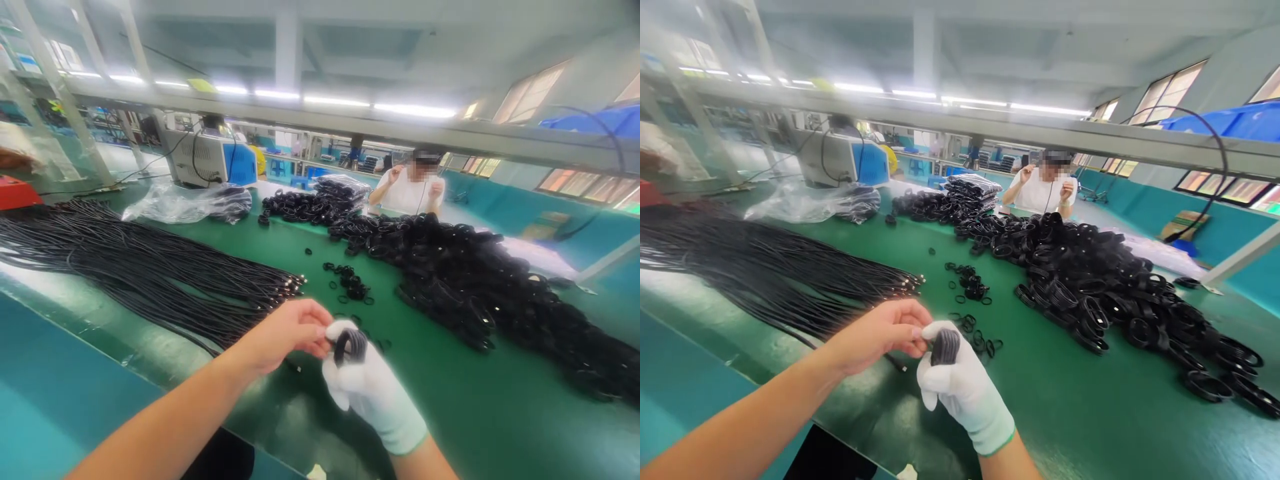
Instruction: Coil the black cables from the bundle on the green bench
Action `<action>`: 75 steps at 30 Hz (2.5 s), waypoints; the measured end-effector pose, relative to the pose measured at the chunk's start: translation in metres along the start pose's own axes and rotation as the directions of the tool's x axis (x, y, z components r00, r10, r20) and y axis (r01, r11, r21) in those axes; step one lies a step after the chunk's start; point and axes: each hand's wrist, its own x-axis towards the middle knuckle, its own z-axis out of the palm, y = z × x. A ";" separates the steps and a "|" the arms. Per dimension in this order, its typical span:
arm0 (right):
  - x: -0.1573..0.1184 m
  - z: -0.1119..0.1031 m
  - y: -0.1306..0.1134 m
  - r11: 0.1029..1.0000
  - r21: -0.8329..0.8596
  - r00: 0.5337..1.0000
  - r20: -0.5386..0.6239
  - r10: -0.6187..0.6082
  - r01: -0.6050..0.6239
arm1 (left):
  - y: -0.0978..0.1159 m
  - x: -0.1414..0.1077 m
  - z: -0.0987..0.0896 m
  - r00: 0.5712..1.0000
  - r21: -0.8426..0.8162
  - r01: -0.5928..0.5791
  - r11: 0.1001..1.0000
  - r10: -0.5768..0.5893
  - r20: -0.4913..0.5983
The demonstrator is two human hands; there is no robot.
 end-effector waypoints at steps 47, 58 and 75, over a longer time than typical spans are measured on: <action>0.003 0.014 0.002 0.955 -0.010 0.952 -0.083 0.296 -0.298 | -0.046 -0.006 0.007 0.851 0.757 -0.189 0.626 0.489 -0.192; -0.003 -0.009 -0.001 0.899 0.340 0.960 0.054 0.273 -0.275 | -0.011 0.007 -0.008 0.875 0.599 -0.171 0.782 0.400 -0.273; -0.041 -0.173 -0.100 0.374 -0.652 0.534 -0.757 -0.377 -0.659 | -0.070 -0.032 -0.067 0.886 0.789 0.049 0.612 0.339 -0.318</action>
